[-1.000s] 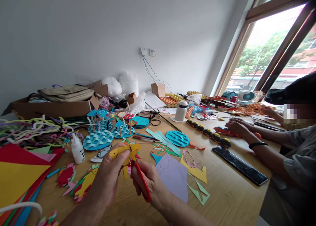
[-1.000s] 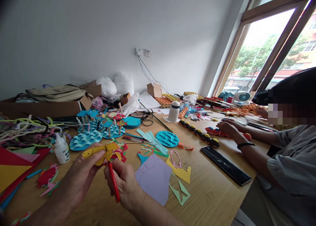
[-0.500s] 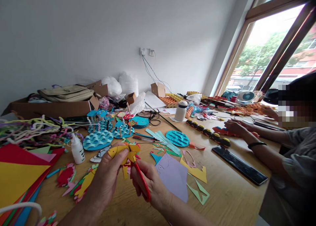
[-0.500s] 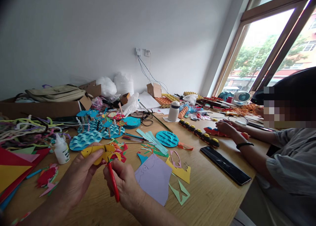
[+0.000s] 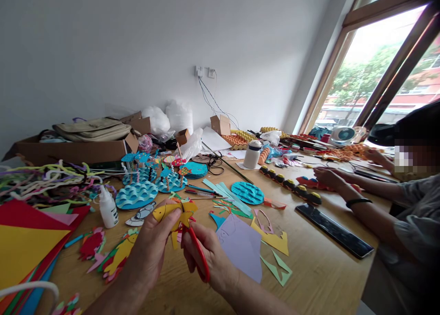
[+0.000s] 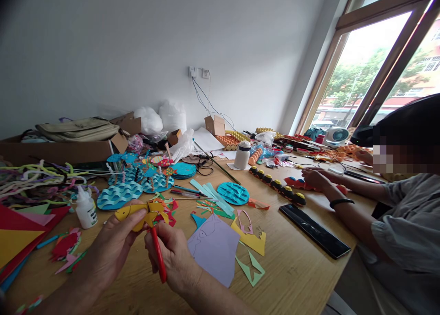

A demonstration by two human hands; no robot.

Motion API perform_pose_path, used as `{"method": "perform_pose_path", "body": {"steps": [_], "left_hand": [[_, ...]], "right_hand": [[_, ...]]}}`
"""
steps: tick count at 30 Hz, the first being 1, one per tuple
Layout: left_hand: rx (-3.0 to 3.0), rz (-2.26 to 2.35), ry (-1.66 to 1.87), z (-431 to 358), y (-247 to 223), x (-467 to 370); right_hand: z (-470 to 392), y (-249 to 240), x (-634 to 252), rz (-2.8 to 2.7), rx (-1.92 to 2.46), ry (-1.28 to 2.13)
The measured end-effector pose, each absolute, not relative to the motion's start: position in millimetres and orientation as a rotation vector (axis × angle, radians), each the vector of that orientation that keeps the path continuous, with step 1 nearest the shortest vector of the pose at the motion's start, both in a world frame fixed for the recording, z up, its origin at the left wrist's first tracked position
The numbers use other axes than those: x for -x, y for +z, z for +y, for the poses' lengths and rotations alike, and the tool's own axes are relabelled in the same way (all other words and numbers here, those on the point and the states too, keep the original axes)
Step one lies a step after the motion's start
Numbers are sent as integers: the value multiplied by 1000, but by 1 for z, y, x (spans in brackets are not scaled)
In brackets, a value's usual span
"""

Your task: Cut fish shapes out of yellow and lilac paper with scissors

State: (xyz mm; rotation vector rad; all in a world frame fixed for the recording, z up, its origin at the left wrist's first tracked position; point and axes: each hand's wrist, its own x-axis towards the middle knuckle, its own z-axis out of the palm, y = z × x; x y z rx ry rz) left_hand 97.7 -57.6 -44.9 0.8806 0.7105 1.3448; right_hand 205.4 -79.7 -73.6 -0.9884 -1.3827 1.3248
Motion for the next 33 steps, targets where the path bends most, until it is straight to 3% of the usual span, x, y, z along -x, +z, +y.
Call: {"method": "perform_pose_path", "body": {"steps": [33], "left_hand": [[-911, 737, 1336, -55, -44, -91]], "right_hand": [[-79, -75, -208, -1330, 1004, 1407]]}}
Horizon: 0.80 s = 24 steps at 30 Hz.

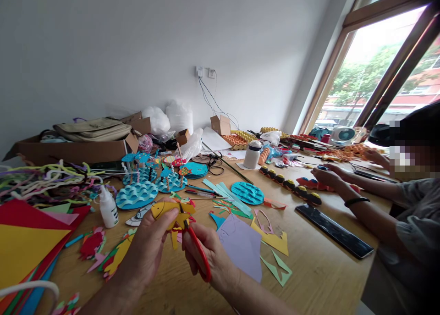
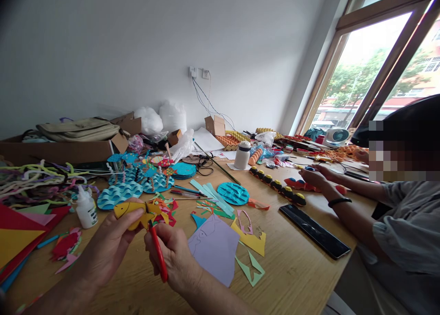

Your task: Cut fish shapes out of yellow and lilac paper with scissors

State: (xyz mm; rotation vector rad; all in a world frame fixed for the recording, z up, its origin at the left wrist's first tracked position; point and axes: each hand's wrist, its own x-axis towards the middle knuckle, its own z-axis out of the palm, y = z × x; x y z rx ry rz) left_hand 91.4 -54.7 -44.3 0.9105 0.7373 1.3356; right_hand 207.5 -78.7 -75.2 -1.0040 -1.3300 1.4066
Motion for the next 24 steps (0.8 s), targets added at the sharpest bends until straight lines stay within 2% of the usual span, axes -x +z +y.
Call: {"method": "perform_pose_path", "body": {"steps": [24], "left_hand": [[-886, 751, 1377, -54, -44, -91]], "right_hand": [[-78, -76, -208, -1382, 1007, 1398]]}}
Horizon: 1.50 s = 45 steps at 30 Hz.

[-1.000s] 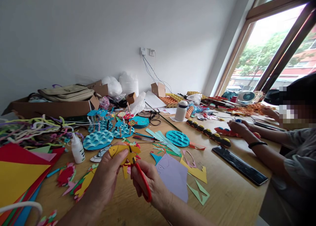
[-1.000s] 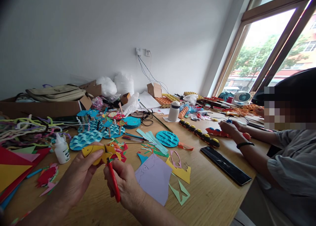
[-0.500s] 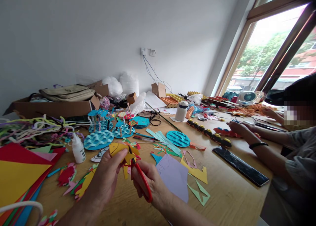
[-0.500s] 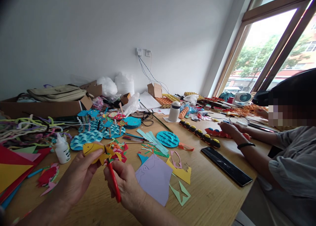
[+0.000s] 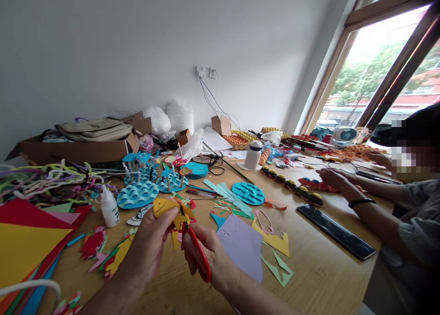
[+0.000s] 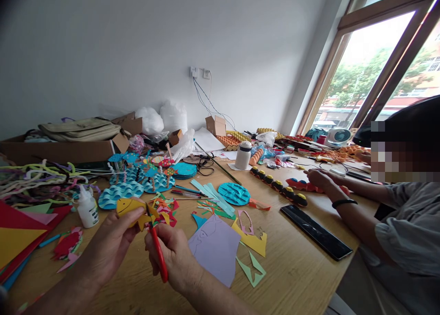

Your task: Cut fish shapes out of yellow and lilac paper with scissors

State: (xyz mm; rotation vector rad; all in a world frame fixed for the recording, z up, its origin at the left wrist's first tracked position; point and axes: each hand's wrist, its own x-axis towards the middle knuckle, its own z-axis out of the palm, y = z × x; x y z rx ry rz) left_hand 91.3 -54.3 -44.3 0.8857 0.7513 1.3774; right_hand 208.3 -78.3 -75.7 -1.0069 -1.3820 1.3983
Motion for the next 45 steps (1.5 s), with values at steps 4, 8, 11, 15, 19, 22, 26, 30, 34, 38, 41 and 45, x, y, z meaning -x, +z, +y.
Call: {"method": "perform_pose_path", "body": {"steps": [4, 8, 11, 15, 19, 22, 26, 30, 34, 38, 41, 45], "left_hand": [[-909, 748, 1357, -54, -45, -91], [-920, 746, 1350, -53, -45, -91], [-939, 736, 1344, -52, -45, -90], [-927, 732, 1342, -53, -44, -89], [-882, 719, 1352, -53, -43, -89], [-850, 721, 1371, -52, -43, -89], [-831, 726, 1383, -51, -44, -89], [-825, 740, 1390, -52, -43, -88], [-844, 735, 1391, -52, -42, -88], [-869, 747, 1390, -51, -41, -89], [-884, 750, 1378, -51, -41, -89], [-901, 732, 1362, -51, -42, -90]], "right_hand": [[-78, -76, -209, -1412, 1006, 1369], [-78, -76, -209, -1407, 1004, 1365], [-78, -77, -209, -1401, 998, 1370], [-77, -78, -208, -1365, 989, 1383], [-75, -79, -209, -1365, 994, 1387], [-75, -80, -210, -1359, 992, 1391], [-75, -82, -210, -1358, 988, 1397], [-76, -82, -210, -1365, 996, 1398], [-76, -80, -211, -1386, 970, 1398], [-76, -77, -212, -1416, 915, 1383], [-77, -76, -212, -1409, 912, 1387], [-78, -74, -211, -1389, 934, 1399]]}}
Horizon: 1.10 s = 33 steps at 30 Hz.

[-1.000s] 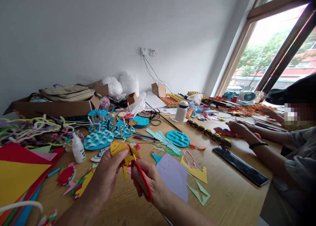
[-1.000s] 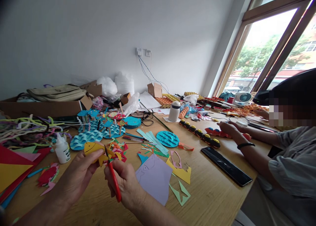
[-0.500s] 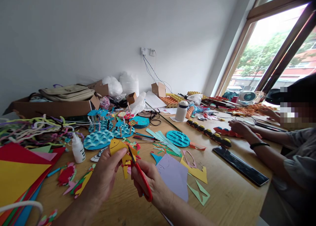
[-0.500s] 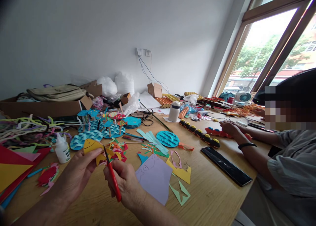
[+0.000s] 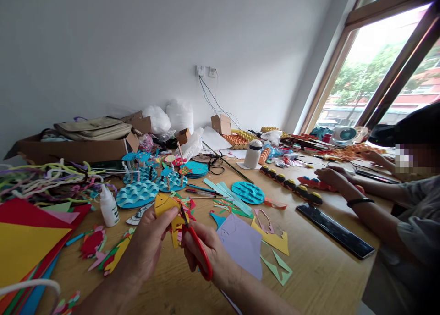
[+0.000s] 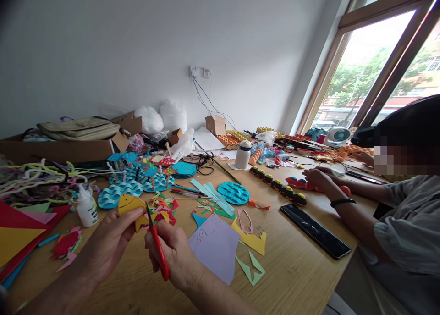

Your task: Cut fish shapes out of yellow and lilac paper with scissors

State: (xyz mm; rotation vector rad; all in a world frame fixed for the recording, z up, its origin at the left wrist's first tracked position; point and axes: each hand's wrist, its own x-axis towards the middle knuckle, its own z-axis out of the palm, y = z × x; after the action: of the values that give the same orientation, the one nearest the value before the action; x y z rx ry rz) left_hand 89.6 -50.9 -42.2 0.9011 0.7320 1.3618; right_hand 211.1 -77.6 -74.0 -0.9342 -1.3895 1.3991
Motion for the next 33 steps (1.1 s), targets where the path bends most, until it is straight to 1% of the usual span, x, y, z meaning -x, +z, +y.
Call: {"method": "perform_pose_path", "body": {"steps": [33], "left_hand": [[-940, 740, 1359, -51, -46, -90]], "right_hand": [[-79, -70, -209, -1417, 990, 1369]]}}
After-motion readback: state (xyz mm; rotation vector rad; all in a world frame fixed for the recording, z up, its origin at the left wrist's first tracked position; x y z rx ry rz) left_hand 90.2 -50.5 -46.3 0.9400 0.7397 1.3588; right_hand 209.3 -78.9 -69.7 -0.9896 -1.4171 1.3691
